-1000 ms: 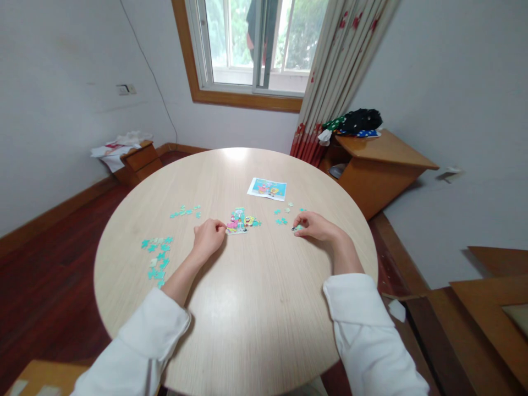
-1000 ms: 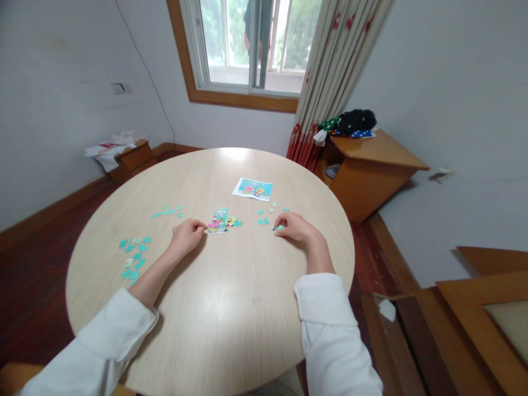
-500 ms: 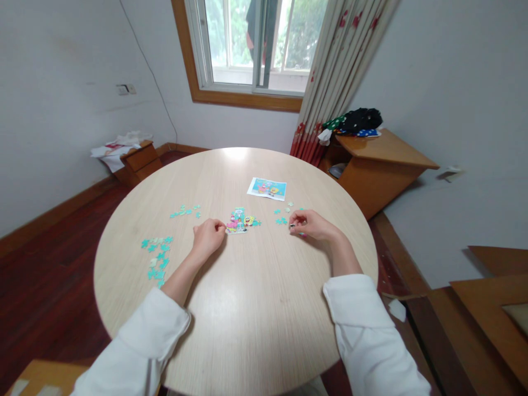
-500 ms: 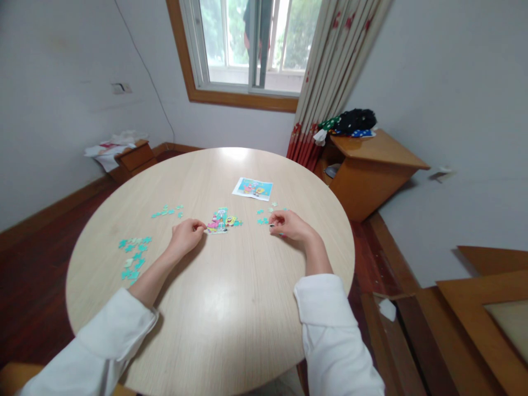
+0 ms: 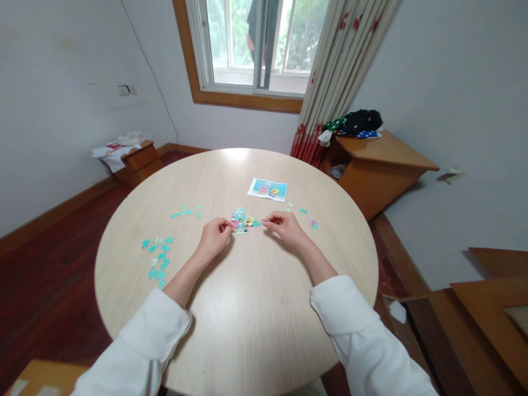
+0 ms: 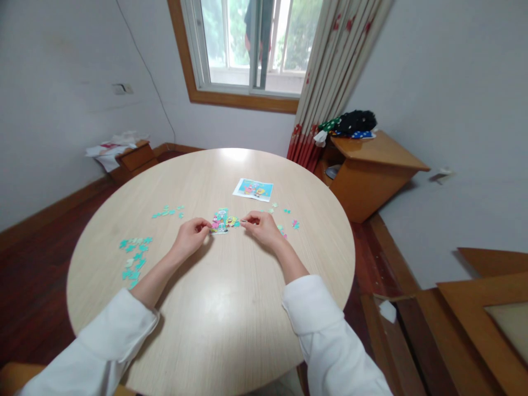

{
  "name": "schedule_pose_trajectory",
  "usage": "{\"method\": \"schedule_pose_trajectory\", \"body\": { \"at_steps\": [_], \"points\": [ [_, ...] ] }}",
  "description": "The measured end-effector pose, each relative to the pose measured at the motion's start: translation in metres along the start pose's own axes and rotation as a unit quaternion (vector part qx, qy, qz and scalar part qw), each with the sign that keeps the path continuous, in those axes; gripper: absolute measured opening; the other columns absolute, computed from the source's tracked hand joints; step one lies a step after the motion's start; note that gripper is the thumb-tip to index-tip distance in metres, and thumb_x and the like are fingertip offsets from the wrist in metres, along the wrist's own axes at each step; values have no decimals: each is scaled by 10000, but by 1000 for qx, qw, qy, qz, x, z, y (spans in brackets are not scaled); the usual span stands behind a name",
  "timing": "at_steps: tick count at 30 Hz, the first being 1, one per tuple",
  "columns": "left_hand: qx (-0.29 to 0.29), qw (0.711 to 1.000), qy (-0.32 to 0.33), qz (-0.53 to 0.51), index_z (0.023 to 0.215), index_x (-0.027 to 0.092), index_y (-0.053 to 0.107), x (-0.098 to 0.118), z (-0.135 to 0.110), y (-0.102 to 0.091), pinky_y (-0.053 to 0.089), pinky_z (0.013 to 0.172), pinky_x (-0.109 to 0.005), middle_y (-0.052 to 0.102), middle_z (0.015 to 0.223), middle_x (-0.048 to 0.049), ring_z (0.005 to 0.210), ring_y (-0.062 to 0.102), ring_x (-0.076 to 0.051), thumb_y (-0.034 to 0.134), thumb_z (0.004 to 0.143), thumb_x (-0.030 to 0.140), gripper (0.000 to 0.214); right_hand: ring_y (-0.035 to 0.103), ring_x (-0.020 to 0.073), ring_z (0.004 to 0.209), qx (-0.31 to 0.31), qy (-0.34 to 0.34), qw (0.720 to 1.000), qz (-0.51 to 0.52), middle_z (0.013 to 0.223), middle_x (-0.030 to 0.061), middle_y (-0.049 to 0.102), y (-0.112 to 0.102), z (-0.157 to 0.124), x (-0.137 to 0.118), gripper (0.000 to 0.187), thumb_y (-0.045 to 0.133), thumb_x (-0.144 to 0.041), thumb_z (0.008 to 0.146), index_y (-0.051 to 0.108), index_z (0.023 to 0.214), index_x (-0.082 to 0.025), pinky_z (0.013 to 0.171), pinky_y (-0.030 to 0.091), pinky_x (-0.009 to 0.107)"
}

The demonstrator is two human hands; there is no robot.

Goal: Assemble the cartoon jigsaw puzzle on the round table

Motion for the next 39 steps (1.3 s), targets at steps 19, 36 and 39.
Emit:
{"method": "schedule_pose_trajectory", "body": {
  "at_steps": [19,36,39],
  "points": [
    [-88,963,15,-254,738,131,725,12,-10,21,423,609,-271,673,663,-55,622,557,-150,633,724,422,306,507,128,620,32,30,993,111,610,0,584,45,-5,-4,341,688,-498,656,625,590,-170,652,408,286],
    [-41,958,-24,-283,615,152,626,15,-8,9,412,589,-258,617,594,-7,582,521,-127,644,687,491,347,559,105,535,-123,93,977,150,611,18,650,64,-15,-7,320,725,-470,635,681,648,-154,570,464,267],
    [-43,958,-26,-281,646,147,654,13,-8,10,422,602,-264,647,625,-21,604,541,-137,649,686,505,361,554,102,560,-94,72,983,140,630,5,644,62,-14,-5,260,724,-412,641,683,687,-159,596,465,269]
  ]
}}
Point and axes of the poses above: each hand's wrist, its own z-axis towards the middle knuckle, its own y-axis out of the palm, x = y × z, the point moved 4 cm from there along z, towards the middle knuckle
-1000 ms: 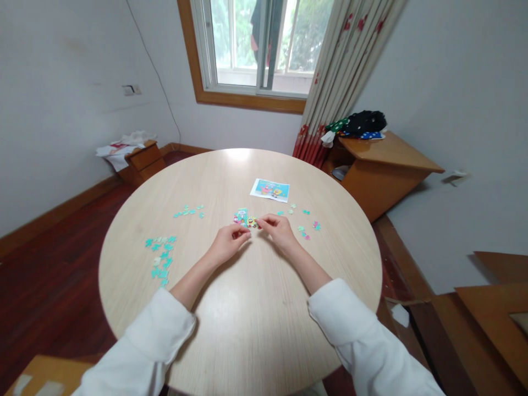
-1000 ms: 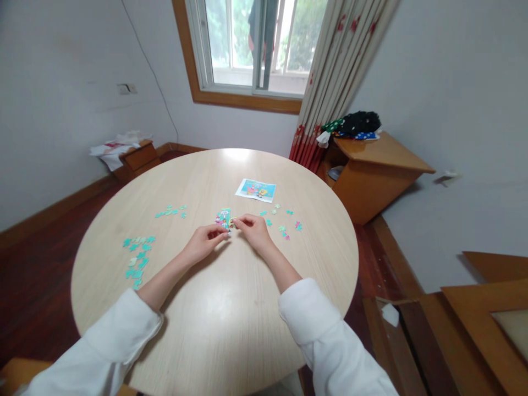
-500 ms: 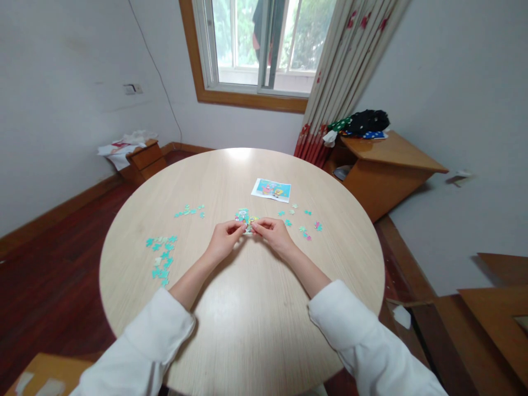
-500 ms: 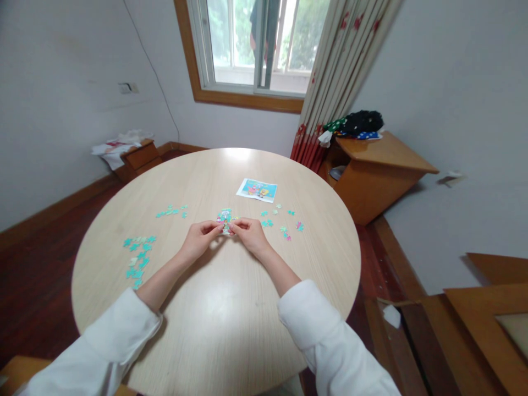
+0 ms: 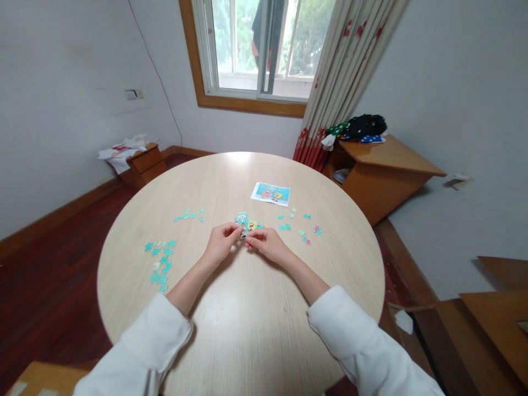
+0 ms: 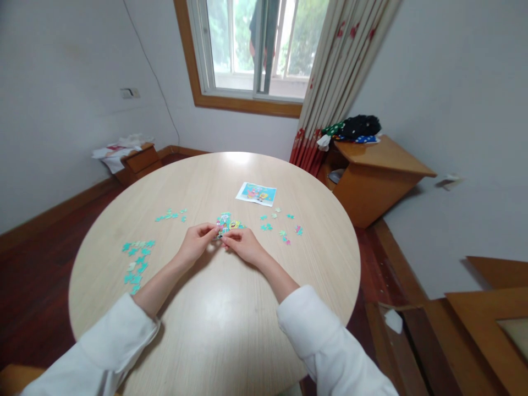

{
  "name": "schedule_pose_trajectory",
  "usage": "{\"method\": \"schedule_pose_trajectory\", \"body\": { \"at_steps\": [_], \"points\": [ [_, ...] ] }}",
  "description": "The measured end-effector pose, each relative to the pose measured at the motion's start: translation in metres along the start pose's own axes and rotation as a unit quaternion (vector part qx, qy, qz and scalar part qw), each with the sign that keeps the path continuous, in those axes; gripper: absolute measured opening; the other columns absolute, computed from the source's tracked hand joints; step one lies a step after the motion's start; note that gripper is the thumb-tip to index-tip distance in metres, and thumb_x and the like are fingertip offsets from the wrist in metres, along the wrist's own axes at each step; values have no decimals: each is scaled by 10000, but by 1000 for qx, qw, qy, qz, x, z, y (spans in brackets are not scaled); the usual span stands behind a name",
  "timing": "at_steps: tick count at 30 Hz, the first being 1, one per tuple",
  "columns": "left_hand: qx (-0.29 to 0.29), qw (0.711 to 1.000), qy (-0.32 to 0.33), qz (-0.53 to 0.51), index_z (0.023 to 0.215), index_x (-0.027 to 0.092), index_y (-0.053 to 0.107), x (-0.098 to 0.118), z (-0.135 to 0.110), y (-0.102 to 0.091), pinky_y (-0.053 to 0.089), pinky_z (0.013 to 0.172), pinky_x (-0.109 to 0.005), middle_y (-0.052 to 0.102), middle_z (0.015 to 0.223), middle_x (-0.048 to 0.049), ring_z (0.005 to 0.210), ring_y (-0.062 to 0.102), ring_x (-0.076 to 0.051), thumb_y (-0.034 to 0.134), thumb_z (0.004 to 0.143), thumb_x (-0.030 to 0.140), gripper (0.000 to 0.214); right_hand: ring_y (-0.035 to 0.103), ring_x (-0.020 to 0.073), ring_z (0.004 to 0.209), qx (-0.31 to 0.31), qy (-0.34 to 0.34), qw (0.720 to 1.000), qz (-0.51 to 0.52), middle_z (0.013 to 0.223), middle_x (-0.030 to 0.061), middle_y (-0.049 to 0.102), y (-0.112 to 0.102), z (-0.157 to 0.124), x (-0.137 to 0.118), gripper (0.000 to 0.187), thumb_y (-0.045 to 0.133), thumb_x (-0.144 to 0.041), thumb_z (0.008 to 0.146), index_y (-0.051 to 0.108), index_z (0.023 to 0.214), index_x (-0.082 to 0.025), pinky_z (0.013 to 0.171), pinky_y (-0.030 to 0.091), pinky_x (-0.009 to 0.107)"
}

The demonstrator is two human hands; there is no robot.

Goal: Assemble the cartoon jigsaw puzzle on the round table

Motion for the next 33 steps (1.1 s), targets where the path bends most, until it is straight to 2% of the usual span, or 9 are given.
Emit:
{"method": "schedule_pose_trajectory", "body": {
  "at_steps": [4,8,13,18,24,33],
  "points": [
    [-1,1000,-3,-12,692,146,690,-2,0,0,450,650,-287,694,694,-47,653,579,-159,684,662,498,354,568,107,625,48,-22,999,10,701,5,651,-5,1,1,291,741,-325,606,696,847,-167,630,463,266],
    [-10,999,-9,-34,723,145,705,-3,0,1,474,685,-316,714,732,-67,682,615,-179,724,635,455,323,586,117,659,45,-35,998,32,716,5,644,-5,0,-1,358,738,-303,606,691,941,-184,657,484,275],
    [-23,998,-16,-57,758,150,693,-2,0,3,499,701,-336,717,757,-67,692,643,-187,753,606,422,317,584,120,673,42,-55,997,16,723,10,646,-5,0,-4,296,721,-302,628,710,903,-191,653,487,271],
    [-28,997,-7,-66,782,160,642,1,-1,5,473,617,-283,683,700,-33,651,636,-162,743,619,378,290,584,123,691,54,-76,996,-1,775,25,677,-7,0,-5,245,709,-314,648,726,863,-198,667,484,280],
    [-38,997,1,-73,750,163,599,2,-2,7,435,582,-251,645,668,-9,613,601,-132,743,618,343,266,596,131,694,56,-67,996,7,788,33,692,-8,1,-4,237,727,-344,630,717,806,-186,682,493,297],
    [9,1000,7,-18,722,158,604,-3,1,-1,426,578,-246,640,697,-13,601,563,-120,695,641,323,204,587,147,635,114,-65,989,-62,753,50,681,-30,7,3,269,681,-356,668,716,844,-155,615,484,306]
  ]
}}
Point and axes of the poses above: each hand's wrist, its own z-axis towards the middle knuckle, its own y-axis out of the palm, x = y × z, the point moved 4 cm from there along z, towards the middle knuckle
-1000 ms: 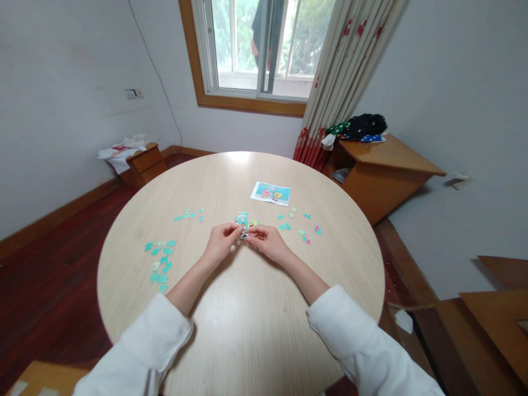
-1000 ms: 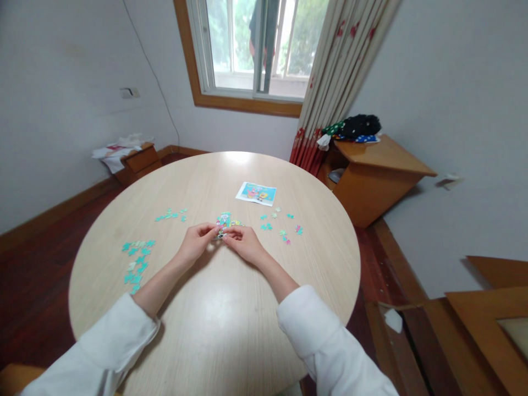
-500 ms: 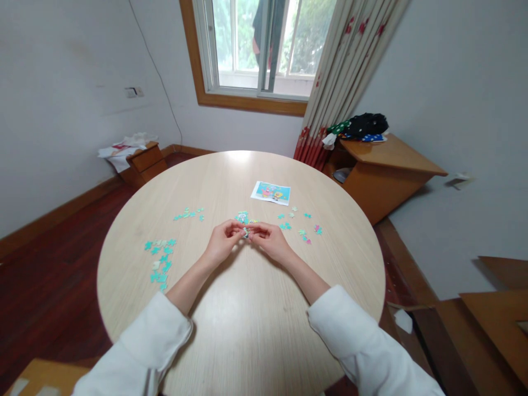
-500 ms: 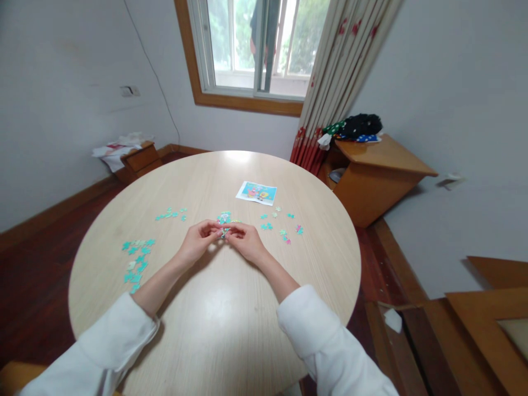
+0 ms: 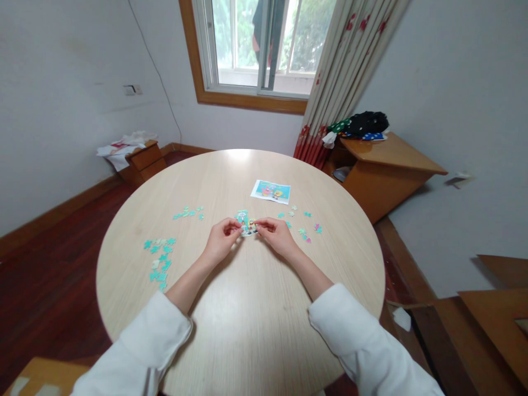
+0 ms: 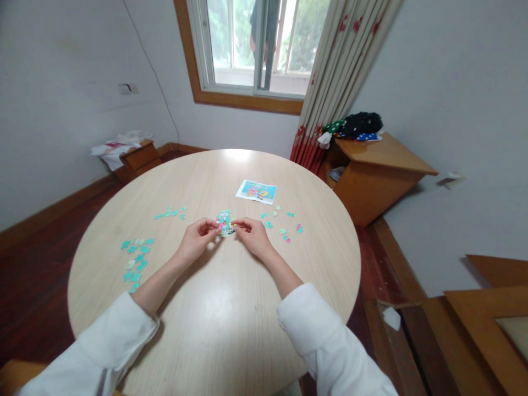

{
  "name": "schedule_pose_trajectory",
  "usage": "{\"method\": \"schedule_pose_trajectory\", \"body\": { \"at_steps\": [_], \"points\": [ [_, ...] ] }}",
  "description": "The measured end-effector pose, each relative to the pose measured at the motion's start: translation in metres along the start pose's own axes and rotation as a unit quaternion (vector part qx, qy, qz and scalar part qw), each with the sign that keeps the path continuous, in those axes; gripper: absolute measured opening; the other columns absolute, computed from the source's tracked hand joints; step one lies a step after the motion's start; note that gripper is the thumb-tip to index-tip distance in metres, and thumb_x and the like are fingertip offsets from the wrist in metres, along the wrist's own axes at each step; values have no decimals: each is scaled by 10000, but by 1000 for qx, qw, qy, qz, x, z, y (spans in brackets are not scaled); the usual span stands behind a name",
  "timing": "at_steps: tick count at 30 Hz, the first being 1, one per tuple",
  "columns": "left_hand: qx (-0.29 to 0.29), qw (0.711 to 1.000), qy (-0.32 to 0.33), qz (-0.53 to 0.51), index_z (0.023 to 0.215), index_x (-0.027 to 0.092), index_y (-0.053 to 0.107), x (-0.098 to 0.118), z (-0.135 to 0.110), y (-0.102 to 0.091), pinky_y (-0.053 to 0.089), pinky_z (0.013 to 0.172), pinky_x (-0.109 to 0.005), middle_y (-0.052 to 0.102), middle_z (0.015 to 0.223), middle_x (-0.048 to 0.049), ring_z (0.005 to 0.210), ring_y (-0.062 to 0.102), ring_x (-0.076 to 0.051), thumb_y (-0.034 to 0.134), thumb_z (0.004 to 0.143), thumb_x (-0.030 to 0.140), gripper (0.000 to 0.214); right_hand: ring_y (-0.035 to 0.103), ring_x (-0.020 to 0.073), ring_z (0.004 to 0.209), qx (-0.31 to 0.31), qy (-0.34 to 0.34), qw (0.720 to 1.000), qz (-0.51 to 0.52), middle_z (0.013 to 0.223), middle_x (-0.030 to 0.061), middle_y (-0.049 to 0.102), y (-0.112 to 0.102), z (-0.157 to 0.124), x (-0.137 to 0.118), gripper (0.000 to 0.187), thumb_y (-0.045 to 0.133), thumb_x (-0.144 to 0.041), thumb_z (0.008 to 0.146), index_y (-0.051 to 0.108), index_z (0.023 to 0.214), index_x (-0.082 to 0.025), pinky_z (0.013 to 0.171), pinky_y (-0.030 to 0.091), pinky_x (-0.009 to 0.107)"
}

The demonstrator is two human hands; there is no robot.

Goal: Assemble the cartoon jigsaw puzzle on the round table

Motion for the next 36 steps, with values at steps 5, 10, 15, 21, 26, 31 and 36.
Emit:
{"method": "schedule_pose_trajectory", "body": {
  "at_steps": [5,10,15,21,26,31,36],
  "points": [
    [23,996,28,82,714,153,619,0,1,-3,455,631,-261,657,707,-23,634,576,-135,616,693,277,126,581,137,652,29,-22,998,-54,755,50,692,-11,5,4,231,632,-310,693,723,829,-148,617,476,278],
    [32,991,49,121,748,154,639,1,0,-3,490,769,-297,701,789,-40,762,632,-164,576,720,229,102,574,126,627,23,-29,996,-85,756,52,704,-10,5,8,231,604,-283,717,731,852,-145,617,472,269],
    [40,988,58,139,791,152,655,-2,1,-4,503,798,-305,716,843,-57,819,652,-173,501,771,202,164,589,130,637,23,-29,997,-74,764,53,705,-9,4,7,236,609,-284,721,729,870,-145,615,483,267],
    [3,969,98,227,841,160,684,-7,-2,0,499,871,-347,716,904,-66,879,652,-180,457,776,118,240,599,130,628,34,-23,997,-58,709,35,681,-8,4,7,264,623,-294,700,710,895,-139,613,493,262],
    [-64,932,185,307,900,151,698,-3,-10,10,484,941,-369,690,1021,-99,1003,630,-195,434,790,68,298,585,117,595,36,-10,995,-96,672,26,664,-4,3,8,218,598,-244,697,693,858,-133,583,459,237],
    [-80,906,202,364,1019,139,684,-7,-13,15,463,990,-409,637,1160,-131,1104,591,-227,454,806,65,321,535,101,547,31,4,990,-137,632,6,640,-1,3,9,183,577,-219,701,684,825,-136,544,406,218],
    [-91,888,186,410,1022,125,687,-7,-15,16,463,993,-427,617,1183,-158,1124,579,-251,431,815,61,336,513,102,535,27,15,986,-163,607,-9,621,2,5,11,167,562,-205,695,675,801,-143,555,394,222]
  ]
}}
Point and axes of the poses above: each hand's wrist, its own z-axis towards the middle knuckle, its own y-axis out of the palm, x = y × z, the point moved 4 cm from there along z, towards the middle knuckle
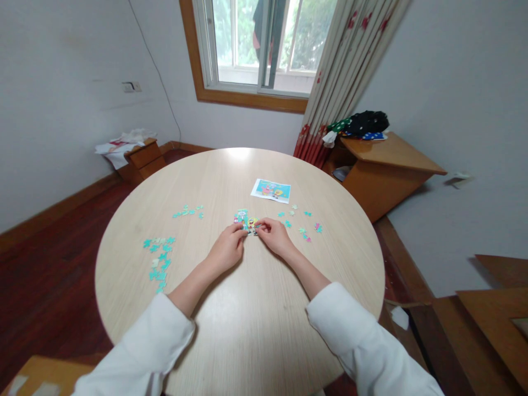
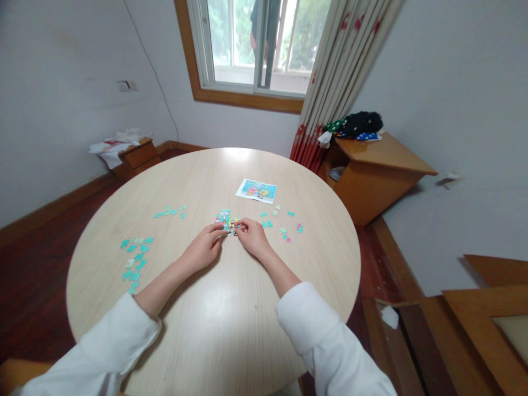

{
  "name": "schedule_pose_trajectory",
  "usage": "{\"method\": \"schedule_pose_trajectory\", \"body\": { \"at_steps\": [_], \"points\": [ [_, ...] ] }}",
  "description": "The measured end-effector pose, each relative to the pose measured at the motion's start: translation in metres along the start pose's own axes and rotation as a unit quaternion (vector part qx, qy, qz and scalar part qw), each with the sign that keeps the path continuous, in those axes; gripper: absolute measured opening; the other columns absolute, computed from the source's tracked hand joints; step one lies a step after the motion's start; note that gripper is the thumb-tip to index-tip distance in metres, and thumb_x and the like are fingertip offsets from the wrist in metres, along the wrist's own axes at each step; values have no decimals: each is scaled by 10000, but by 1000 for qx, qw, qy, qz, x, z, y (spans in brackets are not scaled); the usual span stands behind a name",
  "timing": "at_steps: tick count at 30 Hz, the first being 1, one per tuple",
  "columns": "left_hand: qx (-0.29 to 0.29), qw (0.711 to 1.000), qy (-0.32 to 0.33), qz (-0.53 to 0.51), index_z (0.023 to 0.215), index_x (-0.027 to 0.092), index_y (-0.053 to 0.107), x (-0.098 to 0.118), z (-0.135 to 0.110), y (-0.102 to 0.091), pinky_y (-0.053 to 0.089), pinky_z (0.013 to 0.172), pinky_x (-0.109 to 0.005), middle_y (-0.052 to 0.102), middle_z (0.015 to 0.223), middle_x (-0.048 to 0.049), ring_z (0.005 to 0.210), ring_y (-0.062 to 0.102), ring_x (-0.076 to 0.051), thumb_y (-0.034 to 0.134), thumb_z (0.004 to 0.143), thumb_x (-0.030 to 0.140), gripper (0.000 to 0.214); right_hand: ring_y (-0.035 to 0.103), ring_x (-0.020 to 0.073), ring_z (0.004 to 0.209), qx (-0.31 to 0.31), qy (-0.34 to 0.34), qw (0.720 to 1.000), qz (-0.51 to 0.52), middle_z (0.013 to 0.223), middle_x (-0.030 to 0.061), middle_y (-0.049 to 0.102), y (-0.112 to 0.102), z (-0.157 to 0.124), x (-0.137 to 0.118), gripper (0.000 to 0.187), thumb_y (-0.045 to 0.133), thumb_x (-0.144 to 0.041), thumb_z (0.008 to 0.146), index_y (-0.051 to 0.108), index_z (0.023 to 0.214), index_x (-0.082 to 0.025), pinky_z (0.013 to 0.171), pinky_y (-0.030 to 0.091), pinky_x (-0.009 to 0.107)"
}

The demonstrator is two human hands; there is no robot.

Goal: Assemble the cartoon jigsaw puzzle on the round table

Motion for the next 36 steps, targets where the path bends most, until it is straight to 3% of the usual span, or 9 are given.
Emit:
{"method": "schedule_pose_trajectory", "body": {
  "at_steps": [36],
  "points": [
    [-33,999,21,27,1012,103,685,5,-1,-1,464,983,-423,627,1147,-179,1094,580,-261,448,809,80,313,615,147,653,28,0,992,-123,688,23,691,7,-2,-9,125,579,-136,739,691,782,-172,649,426,256]
  ]
}}
Point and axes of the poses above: each hand's wrist, its own z-axis towards the middle knuckle, its own y-axis out of the palm, x = y × z, the point moved 4 cm from there along z, towards the middle knuckle
